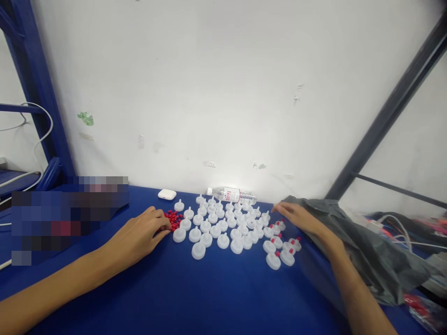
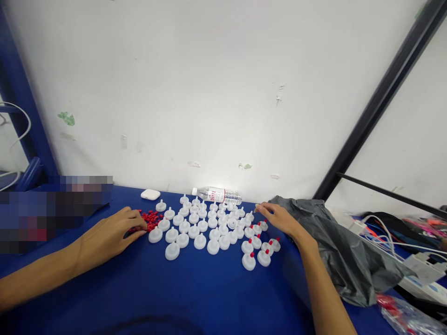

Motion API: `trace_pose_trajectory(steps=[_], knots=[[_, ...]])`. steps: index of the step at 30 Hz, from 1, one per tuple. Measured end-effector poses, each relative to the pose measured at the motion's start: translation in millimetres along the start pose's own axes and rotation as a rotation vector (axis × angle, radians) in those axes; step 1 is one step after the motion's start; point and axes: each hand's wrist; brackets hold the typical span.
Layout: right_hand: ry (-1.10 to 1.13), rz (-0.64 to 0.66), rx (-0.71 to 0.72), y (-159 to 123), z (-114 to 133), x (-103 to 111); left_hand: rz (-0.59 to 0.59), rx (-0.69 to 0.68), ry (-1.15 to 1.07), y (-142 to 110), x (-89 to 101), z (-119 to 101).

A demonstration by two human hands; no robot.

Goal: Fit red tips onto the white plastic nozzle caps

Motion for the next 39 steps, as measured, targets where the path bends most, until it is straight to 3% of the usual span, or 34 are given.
trace_pose_trajectory(steps=[5,14,23,30,39], knots=[[-0.001,0.019,0.030,4,7,-20,0.023,0.013,0.006,0,5.8,-5],[-0.096,-0.233,0.089,5,25,-15,0.048,0.021,0.011,-1,18.6,-13],[-0.094,-0.334,0.266,1,64,-34,0.069,-0.009,-0.025,-1,16.9,-13],[-0.060,-0.346,0.540,-18,121,-63,-0.148,-0.061,-0.054,-6,22.1,-25],[0.020,-0.377,0.957,-51,190,-116,-0.439,-0.423,-0.204,-22,16.7,-65]])
Point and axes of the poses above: each hand's wrist, its own y-axis towards the middle knuckle, its own x-axis out of the back of the hand, z = x × y, and after that the axes turned 1 degree about -x, right-handed
